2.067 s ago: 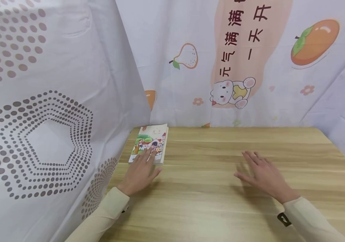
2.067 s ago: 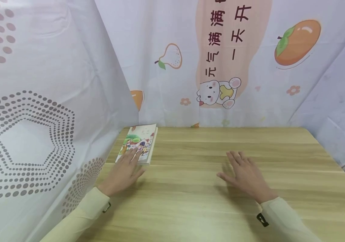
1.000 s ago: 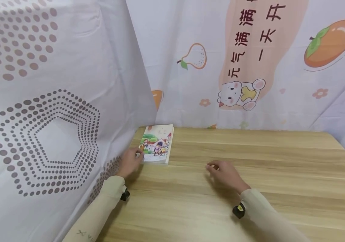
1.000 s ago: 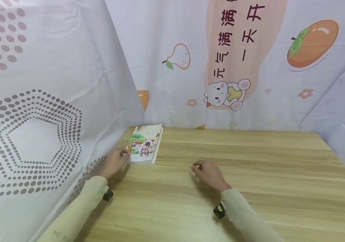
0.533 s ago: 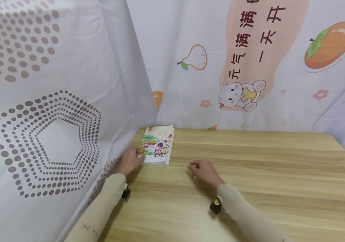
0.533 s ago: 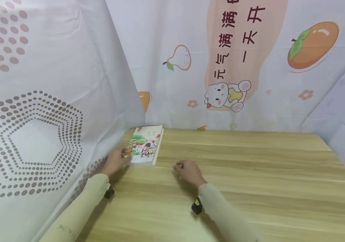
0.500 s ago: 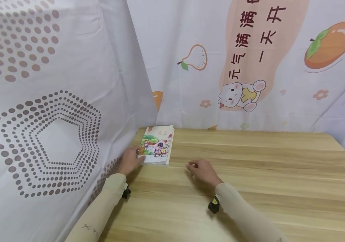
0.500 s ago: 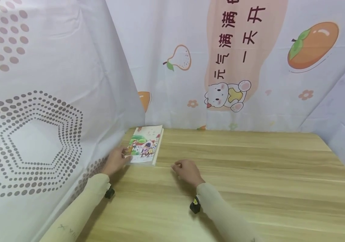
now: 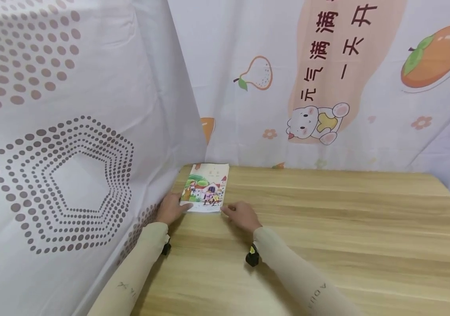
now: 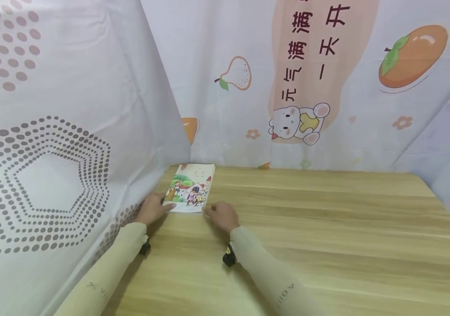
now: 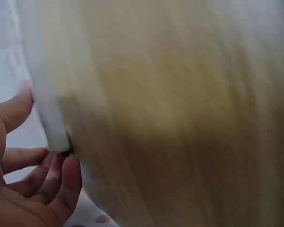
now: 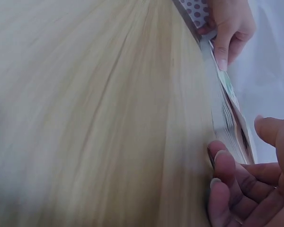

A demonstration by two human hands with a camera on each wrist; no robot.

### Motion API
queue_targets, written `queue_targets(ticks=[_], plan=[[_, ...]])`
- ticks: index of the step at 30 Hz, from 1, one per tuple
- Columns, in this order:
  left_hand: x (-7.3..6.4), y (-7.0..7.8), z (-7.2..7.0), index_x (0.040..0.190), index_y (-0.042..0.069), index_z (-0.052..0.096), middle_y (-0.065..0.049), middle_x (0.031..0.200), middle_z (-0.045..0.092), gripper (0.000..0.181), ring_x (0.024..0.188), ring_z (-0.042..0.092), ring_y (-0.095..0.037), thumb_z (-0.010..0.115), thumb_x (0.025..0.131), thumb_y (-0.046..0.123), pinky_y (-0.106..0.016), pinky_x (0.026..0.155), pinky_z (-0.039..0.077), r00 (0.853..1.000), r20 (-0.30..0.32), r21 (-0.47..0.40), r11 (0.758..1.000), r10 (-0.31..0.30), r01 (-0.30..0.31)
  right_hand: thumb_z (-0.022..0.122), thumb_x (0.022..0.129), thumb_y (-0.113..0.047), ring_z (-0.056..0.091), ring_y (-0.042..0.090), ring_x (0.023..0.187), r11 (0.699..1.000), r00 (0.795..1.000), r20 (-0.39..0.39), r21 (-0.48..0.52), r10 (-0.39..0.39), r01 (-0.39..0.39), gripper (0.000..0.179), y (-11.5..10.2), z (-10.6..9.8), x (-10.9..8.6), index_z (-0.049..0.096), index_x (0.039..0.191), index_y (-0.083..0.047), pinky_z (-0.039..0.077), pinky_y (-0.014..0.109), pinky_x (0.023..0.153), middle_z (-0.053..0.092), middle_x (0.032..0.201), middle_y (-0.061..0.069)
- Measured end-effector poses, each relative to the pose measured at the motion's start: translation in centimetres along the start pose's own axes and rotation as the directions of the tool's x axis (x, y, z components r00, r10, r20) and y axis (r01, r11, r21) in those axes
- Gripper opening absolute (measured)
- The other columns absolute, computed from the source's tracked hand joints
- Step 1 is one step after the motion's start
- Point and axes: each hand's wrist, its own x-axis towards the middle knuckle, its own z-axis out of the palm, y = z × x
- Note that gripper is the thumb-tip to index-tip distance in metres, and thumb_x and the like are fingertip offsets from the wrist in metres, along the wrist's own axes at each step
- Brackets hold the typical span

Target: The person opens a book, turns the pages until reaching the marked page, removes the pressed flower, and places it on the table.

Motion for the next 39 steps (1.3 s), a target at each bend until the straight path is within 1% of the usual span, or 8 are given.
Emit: queue_targets(ticks=[5,10,18,23,27,30,33,39], plan=[[0.2,0.1,0.1,0.109,-0.006,0.071,-0.014,0.094,0.071,0.037,0.082,0.063,-0.025,0.081,0.090,0.024,-0.045,0.081,0.053,0.998,0.012,-0.015,0.998,-0.059,0.060,0.063,0.101,-0.040,0.060,0.011,0.060,0.998,1.000,-0.013,-0.058,-0.009,0.008,0.047,-1.1,1.0,0.9,0.070,0.126,0.000,0.052,0.034,0.066,0.068,0.071,-0.004],[0.4,0.3,0.0,0.111,-0.008,0.070,-0.014,0.094,0.068,0.041,0.082,0.058,-0.025,0.082,0.089,0.025,-0.043,0.079,0.051,0.996,0.018,0.009,0.996,-0.084,0.084,0.065,0.101,-0.030,0.053,0.013,0.050,0.991,0.998,-0.056,-0.134,-0.037,0.029,0.023,-1.3,1.6,1.6,0.074,0.095,-0.010,0.042,0.029,0.048,0.063,0.061,-0.006],[0.3,0.4,0.1,0.082,-0.002,0.065,-0.006,0.071,0.053,0.035,0.063,0.045,-0.019,0.086,0.085,0.026,-0.034,0.060,0.041,0.999,-0.005,0.051,0.998,-0.048,0.048,0.069,0.098,-0.028,0.052,0.013,0.048,0.990,0.997,-0.068,-0.138,-0.022,0.013,0.026,-1.0,1.3,1.6,0.067,0.076,-0.013,0.038,0.027,0.047,0.060,0.057,-0.005],[-0.5,1.0,0.6,0.066,0.005,0.056,-0.004,0.063,0.046,0.045,0.059,0.041,-0.019,0.087,0.083,0.033,-0.034,0.058,0.038,0.999,-0.032,0.181,0.984,0.016,-0.010,0.070,0.098,-0.026,0.051,0.014,0.052,0.989,0.998,-0.053,-0.142,-0.044,0.036,0.032,-0.5,0.9,0.9,0.060,0.069,-0.016,0.037,0.027,0.050,0.060,0.062,-0.002],[-1.5,2.3,1.1,0.064,0.007,0.056,-0.005,0.065,0.052,0.046,0.061,0.044,-0.019,0.083,0.085,0.038,-0.035,0.062,0.042,0.997,-0.018,0.237,0.969,0.075,-0.069,0.069,0.098,-0.028,0.044,0.013,0.056,0.977,0.996,-0.060,-0.206,-0.073,0.059,0.026,0.3,0.1,-0.3,0.066,0.078,-0.011,0.034,0.028,0.051,0.050,0.065,-0.002],[-2.5,3.4,1.7,0.061,0.008,0.050,-0.005,0.067,0.050,0.050,0.060,0.042,-0.018,0.082,0.087,0.036,-0.033,0.059,0.041,0.996,-0.007,0.207,0.974,0.091,-0.088,0.069,0.098,-0.029,0.037,0.011,0.051,0.967,0.994,-0.058,-0.242,-0.091,0.074,0.023,1.0,-0.7,-1.6,0.077,0.103,-0.008,0.030,0.026,0.048,0.043,0.060,-0.002],[-3.6,4.4,2.4,0.058,0.010,0.042,-0.004,0.064,0.044,0.055,0.057,0.036,-0.016,0.082,0.086,0.036,-0.030,0.054,0.036,0.995,-0.008,0.188,0.977,0.102,-0.098,0.068,0.099,-0.029,0.034,0.009,0.047,0.967,0.995,-0.035,-0.243,-0.089,0.078,0.036,1.6,-1.5,-3.0,0.072,0.128,-0.007,0.028,0.024,0.045,0.042,0.057,-0.003],[-5.8,6.7,3.8,0.059,0.011,0.044,-0.003,0.066,0.049,0.055,0.059,0.040,-0.015,0.080,0.087,0.042,-0.031,0.055,0.041,0.980,0.018,0.232,0.953,0.198,-0.197,0.068,0.100,-0.024,0.042,0.010,0.049,0.971,0.998,-0.021,-0.233,-0.052,0.046,0.040,2.6,-3.1,-6.6,0.066,0.136,-0.005,0.032,0.025,0.047,0.050,0.059,-0.004]])
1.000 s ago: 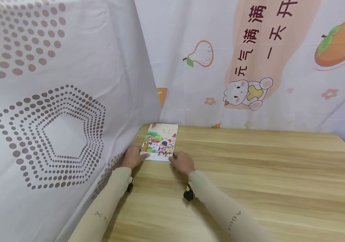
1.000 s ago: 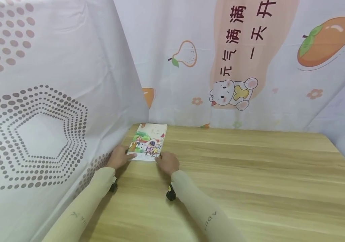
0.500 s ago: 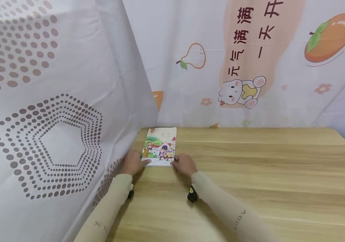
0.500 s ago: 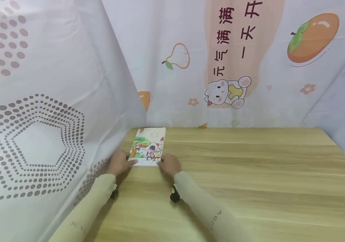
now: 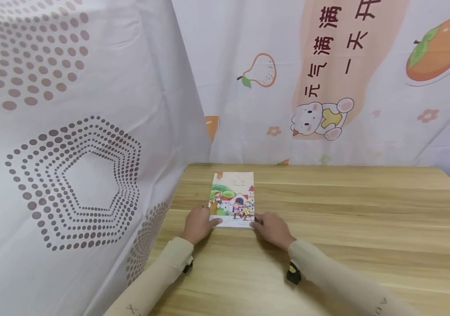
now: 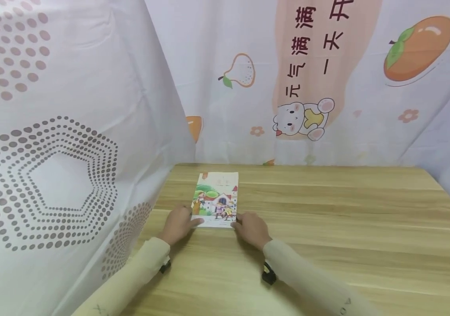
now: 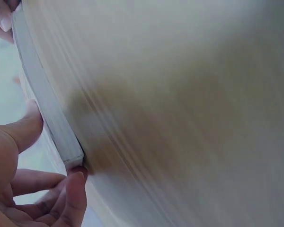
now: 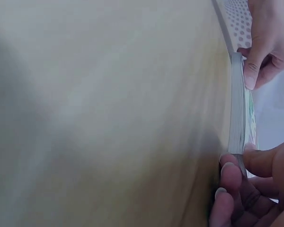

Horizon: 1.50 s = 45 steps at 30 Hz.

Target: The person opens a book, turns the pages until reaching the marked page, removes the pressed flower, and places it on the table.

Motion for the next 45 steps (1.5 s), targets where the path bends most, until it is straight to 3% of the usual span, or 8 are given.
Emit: queue_targets(ticks=[10,17,27,32,34,37,41,45], plan=[[-1.7,5.4,1.4,0.055,0.011,0.050,-0.009,0.076,0.059,0.055,0.064,0.051,-0.017,0.077,0.088,0.047,-0.035,0.060,0.051,0.991,0.031,0.076,0.988,0.129,-0.131,0.068,0.099,-0.017,0.049,0.010,0.049,0.995,0.996,0.016,0.037,0.087,-0.088,0.039,2.4,-2.9,-5.6,0.065,0.134,0.001,0.038,0.024,0.048,0.055,0.057,-0.005],[-3.1,8.3,1.7,0.059,0.008,0.059,-0.004,0.069,0.053,0.054,0.057,0.042,-0.012,0.075,0.088,0.051,-0.029,0.053,0.045,0.976,0.046,0.137,0.967,0.212,-0.216,0.069,0.098,-0.013,0.045,0.006,0.046,0.999,1.000,-0.023,0.029,0.020,-0.019,0.038,4.0,-4.3,-8.2,0.065,0.130,0.007,0.035,0.022,0.045,0.053,0.055,-0.009],[-4.0,9.8,2.5,0.061,0.009,0.058,-0.004,0.070,0.052,0.057,0.056,0.041,-0.011,0.070,0.089,0.058,-0.028,0.050,0.042,0.958,0.078,0.167,0.944,0.275,-0.285,0.072,0.096,-0.016,0.043,0.004,0.049,1.000,1.000,-0.022,0.002,0.021,-0.021,0.042,6.0,-5.2,-10.3,0.065,0.130,0.007,0.037,0.022,0.049,0.054,0.057,-0.012],[-3.9,9.6,2.3,0.075,0.004,0.069,-0.005,0.076,0.055,0.057,0.058,0.045,-0.012,0.070,0.087,0.060,-0.026,0.046,0.040,0.952,0.080,0.213,0.928,0.296,-0.306,0.085,0.083,-0.026,0.052,0.010,0.070,0.995,0.997,-0.078,-0.100,-0.027,0.019,0.064,6.0,-6.0,-10.1,0.063,0.137,0.001,0.046,0.028,0.063,0.064,0.088,-0.001],[-3.8,9.5,2.1,0.089,0.003,0.073,-0.006,0.084,0.058,0.057,0.065,0.049,-0.013,0.069,0.088,0.060,-0.025,0.049,0.043,0.940,0.076,0.224,0.912,0.334,-0.342,0.089,0.077,-0.030,0.053,0.010,0.076,0.986,0.993,-0.077,-0.148,-0.094,0.082,0.071,5.9,-6.4,-10.0,0.064,0.138,-0.003,0.048,0.031,0.069,0.064,0.110,0.008],[-3.6,9.4,1.8,0.111,0.006,0.073,-0.005,0.103,0.063,0.053,0.086,0.056,-0.015,0.071,0.091,0.054,-0.025,0.067,0.052,0.902,0.070,0.173,0.885,0.427,-0.432,0.090,0.077,-0.032,0.056,0.008,0.080,0.955,0.977,-0.048,-0.229,-0.207,0.191,0.065,5.8,-6.7,-9.6,0.069,0.133,-0.008,0.051,0.034,0.074,0.058,0.134,0.017],[-3.2,9.5,1.4,0.121,0.011,0.073,0.000,0.118,0.065,0.049,0.106,0.056,-0.013,0.074,0.091,0.049,-0.027,0.092,0.049,0.852,0.092,0.007,0.856,0.515,-0.517,0.087,0.081,-0.033,0.060,0.012,0.085,0.909,0.953,-0.016,-0.305,-0.302,0.283,0.043,5.5,-7.1,-9.3,0.077,0.118,-0.014,0.055,0.040,0.080,0.056,0.138,0.020],[-3.0,10.0,1.3,0.118,0.013,0.075,0.001,0.116,0.067,0.055,0.105,0.058,-0.013,0.075,0.086,0.057,-0.026,0.092,0.049,0.851,0.114,-0.028,0.858,0.513,-0.513,0.086,0.083,-0.026,0.068,0.025,0.094,0.865,0.910,-0.027,-0.324,-0.414,0.384,0.023,5.1,-7.7,-9.0,0.081,0.103,-0.016,0.057,0.047,0.083,0.065,0.125,0.017]])
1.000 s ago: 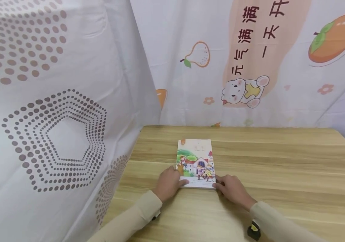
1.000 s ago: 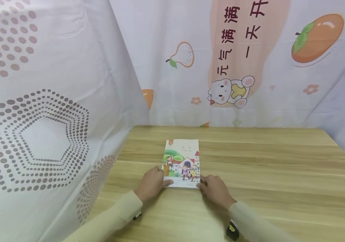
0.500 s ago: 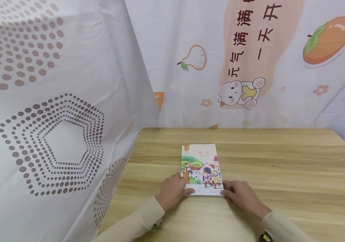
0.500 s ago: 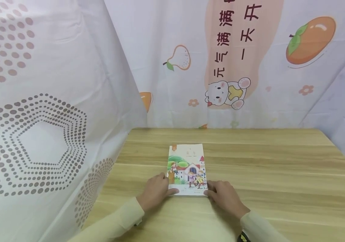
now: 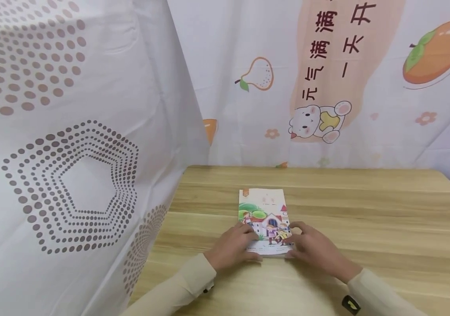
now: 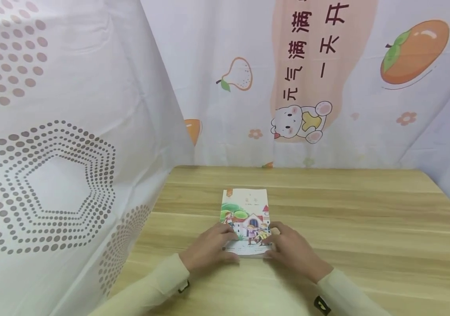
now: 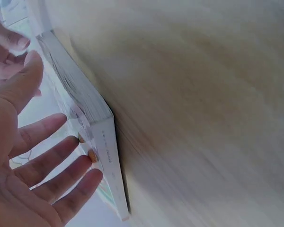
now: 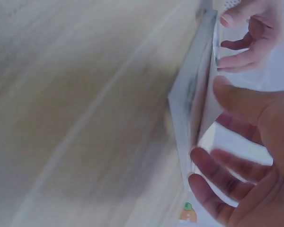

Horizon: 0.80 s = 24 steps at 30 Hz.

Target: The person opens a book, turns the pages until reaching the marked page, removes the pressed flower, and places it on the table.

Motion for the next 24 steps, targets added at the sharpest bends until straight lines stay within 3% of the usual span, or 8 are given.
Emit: queue_targets(ticks=[4,7,11,15,17,20,22,24], plan=[[0.4,0.6,0.1,0.114,0.016,0.077,0.003,0.112,0.069,0.056,0.103,0.061,-0.013,0.073,0.083,0.063,-0.027,0.092,0.050,1.000,-0.006,0.084,0.996,-0.006,0.007,0.085,0.082,-0.012,0.069,0.020,0.086,0.990,0.988,-0.076,-0.045,-0.136,0.133,0.012,0.1,-0.5,0.3,0.081,0.093,-0.016,0.056,0.043,0.073,0.074,0.099,0.001],[0.6,0.8,0.2,0.109,0.019,0.079,0.005,0.105,0.071,0.052,0.097,0.062,-0.011,0.069,0.086,0.064,-0.026,0.088,0.051,1.000,-0.005,0.136,0.991,-0.002,0.002,0.087,0.079,-0.008,0.068,0.014,0.081,0.981,0.976,-0.129,-0.109,-0.173,0.160,0.017,0.0,-0.6,0.6,0.080,0.090,-0.018,0.053,0.038,0.068,0.073,0.088,-0.008],[0.9,1.0,0.3,0.107,0.020,0.079,0.007,0.100,0.072,0.042,0.087,0.061,-0.008,0.064,0.096,0.057,-0.024,0.077,0.050,1.000,0.012,0.119,0.993,-0.022,0.021,0.089,0.078,-0.011,0.065,0.010,0.078,0.987,0.963,-0.233,-0.118,-0.138,0.113,0.018,-0.1,-0.5,0.9,0.078,0.091,-0.016,0.054,0.034,0.067,0.072,0.088,-0.007],[0.8,1.0,0.1,0.101,0.018,0.078,0.009,0.089,0.070,0.030,0.073,0.057,-0.002,0.067,0.099,0.045,-0.019,0.065,0.046,0.997,-0.004,0.008,0.997,-0.077,0.077,0.088,0.080,-0.017,0.055,0.002,0.068,1.000,0.951,-0.309,-0.002,0.006,-0.007,0.026,-0.3,-0.6,1.0,0.075,0.103,-0.011,0.048,0.024,0.056,0.071,0.094,-0.002],[0.4,0.9,-0.2,0.092,0.017,0.073,0.011,0.081,0.063,0.023,0.066,0.051,0.000,0.071,0.097,0.040,-0.017,0.059,0.042,0.993,-0.050,-0.057,0.993,-0.110,0.107,0.088,0.081,-0.019,0.051,0.000,0.064,0.995,0.948,-0.304,0.058,0.096,-0.082,0.032,-0.4,-0.7,1.0,0.073,0.108,-0.010,0.043,0.021,0.053,0.070,0.097,0.000],[-0.4,0.8,-0.4,0.082,0.018,0.059,0.010,0.078,0.049,0.025,0.062,0.042,-0.002,0.077,0.093,0.031,-0.015,0.054,0.034,0.975,-0.192,-0.094,0.991,-0.114,0.097,0.087,0.083,-0.020,0.054,0.003,0.066,0.985,0.960,-0.229,0.093,0.161,-0.143,0.032,-0.3,-0.6,0.9,0.072,0.109,-0.010,0.044,0.024,0.056,0.071,0.101,0.003],[-0.9,0.5,-0.5,0.081,0.016,0.054,0.007,0.081,0.044,0.026,0.065,0.039,-0.005,0.076,0.093,0.021,-0.017,0.056,0.032,0.948,-0.316,-0.032,0.999,-0.042,0.034,0.087,0.082,-0.021,0.061,0.010,0.076,0.989,0.977,-0.162,0.071,0.137,-0.127,0.032,-0.1,-0.3,0.7,0.073,0.108,-0.010,0.052,0.030,0.064,0.072,0.105,0.004],[-1.3,0.3,-0.6,0.081,0.014,0.053,0.004,0.083,0.042,0.021,0.070,0.038,-0.010,0.068,0.095,0.010,-0.020,0.061,0.032,0.907,-0.414,0.094,0.995,0.079,-0.044,0.087,0.082,-0.023,0.065,0.017,0.088,0.996,0.992,-0.090,0.032,0.083,-0.081,0.032,0.2,0.1,0.6,0.075,0.108,-0.010,0.055,0.036,0.074,0.072,0.110,0.006]])
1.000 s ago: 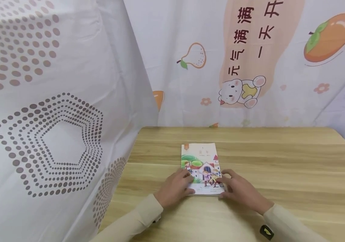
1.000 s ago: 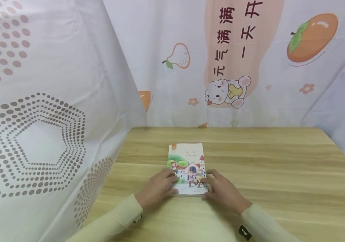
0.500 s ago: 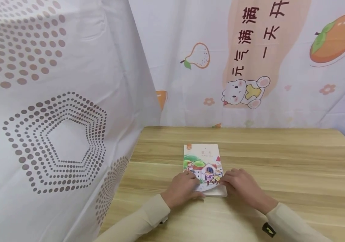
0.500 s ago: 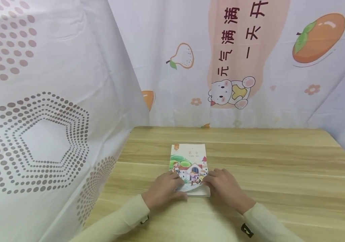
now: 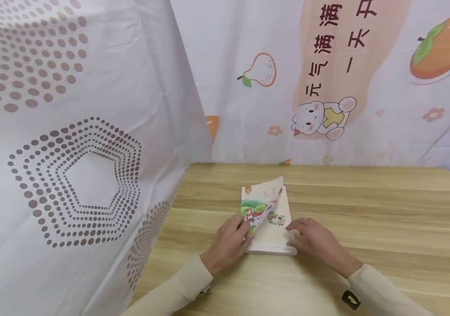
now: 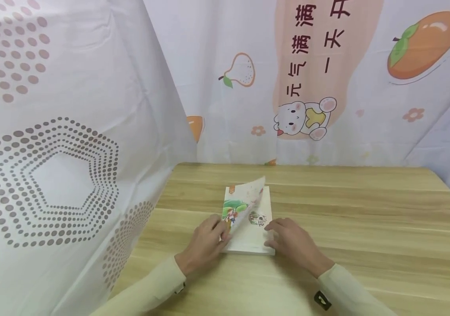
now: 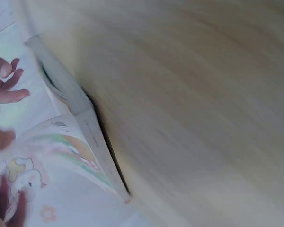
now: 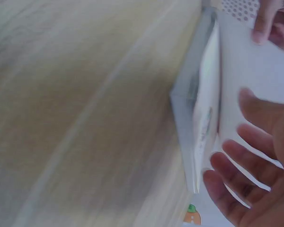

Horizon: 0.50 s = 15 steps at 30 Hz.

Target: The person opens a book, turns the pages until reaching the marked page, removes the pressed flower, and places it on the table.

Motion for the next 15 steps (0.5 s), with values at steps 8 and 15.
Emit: queue_targets(ticks=[8,15], plan=[[-1.5,-0.4,-0.4,0.077,0.018,0.063,0.003,0.087,0.057,0.032,0.084,0.050,-0.018,0.044,0.102,0.008,-0.033,0.076,0.038,0.944,-0.065,0.435,0.860,0.324,-0.266,0.089,0.078,-0.026,0.060,0.023,0.095,0.992,0.983,0.141,-0.037,-0.116,0.122,0.024,0.3,0.8,-0.3,0.079,0.097,-0.015,0.055,0.040,0.079,0.071,0.109,0.004],[-2.6,-0.7,-0.4,0.090,0.017,0.072,0.003,0.099,0.068,0.011,0.098,0.057,-0.019,0.069,0.093,0.008,-0.040,0.089,0.045,0.983,0.173,0.295,0.949,0.056,-0.106,0.083,0.082,-0.005,0.069,0.021,0.088,0.978,0.977,0.093,-0.067,-0.190,0.197,0.012,-0.1,0.5,0.0,0.079,0.090,-0.013,0.058,0.037,0.075,0.073,0.097,0.000]])
